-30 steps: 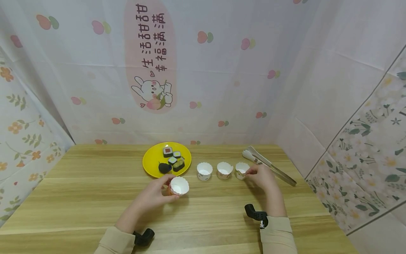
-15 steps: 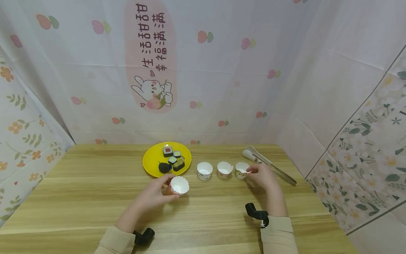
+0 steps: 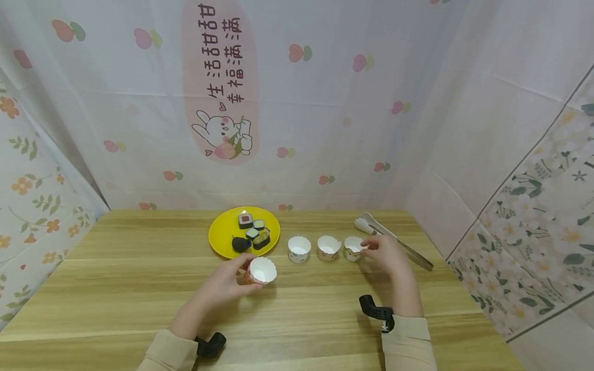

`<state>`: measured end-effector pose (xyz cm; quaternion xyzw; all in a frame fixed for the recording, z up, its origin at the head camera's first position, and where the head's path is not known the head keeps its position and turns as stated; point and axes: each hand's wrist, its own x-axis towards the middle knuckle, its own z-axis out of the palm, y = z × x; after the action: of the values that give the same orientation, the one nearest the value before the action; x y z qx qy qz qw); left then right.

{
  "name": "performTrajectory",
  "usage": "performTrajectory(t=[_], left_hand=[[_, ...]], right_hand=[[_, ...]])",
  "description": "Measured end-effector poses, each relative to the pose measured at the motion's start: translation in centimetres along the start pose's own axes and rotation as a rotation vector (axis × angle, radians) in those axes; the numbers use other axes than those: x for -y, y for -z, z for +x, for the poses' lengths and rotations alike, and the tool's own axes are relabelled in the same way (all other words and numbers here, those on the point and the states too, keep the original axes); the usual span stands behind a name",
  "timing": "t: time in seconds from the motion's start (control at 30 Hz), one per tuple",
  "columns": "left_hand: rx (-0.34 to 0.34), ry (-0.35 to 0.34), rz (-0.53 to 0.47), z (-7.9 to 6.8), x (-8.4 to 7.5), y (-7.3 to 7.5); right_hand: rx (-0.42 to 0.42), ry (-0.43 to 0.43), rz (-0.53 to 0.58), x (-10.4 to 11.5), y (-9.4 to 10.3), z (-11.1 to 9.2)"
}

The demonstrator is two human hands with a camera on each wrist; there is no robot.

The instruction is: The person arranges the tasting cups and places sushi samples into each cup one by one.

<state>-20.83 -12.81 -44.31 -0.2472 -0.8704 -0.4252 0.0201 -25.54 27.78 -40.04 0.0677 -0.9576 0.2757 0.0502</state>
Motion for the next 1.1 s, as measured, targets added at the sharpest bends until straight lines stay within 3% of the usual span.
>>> performTrajectory(t=[0.43, 0.73, 1.1], left_hand=[[0.002, -0.001, 0.006, 0.0, -0.2, 0.1], [-0.006, -0.012, 0.001, 0.0, -0.4, 0.3], [-0.018, -0.029, -0.006, 0.1, -0.4, 0.2]], right_hand=[[-0.015, 0.015, -0.024, 3.2, 1.8, -1.1], [-0.027, 0.053, 0.023, 5.5, 2.8, -2.1], [0.014, 0.151, 0.06, 7.6, 2.3, -2.3]])
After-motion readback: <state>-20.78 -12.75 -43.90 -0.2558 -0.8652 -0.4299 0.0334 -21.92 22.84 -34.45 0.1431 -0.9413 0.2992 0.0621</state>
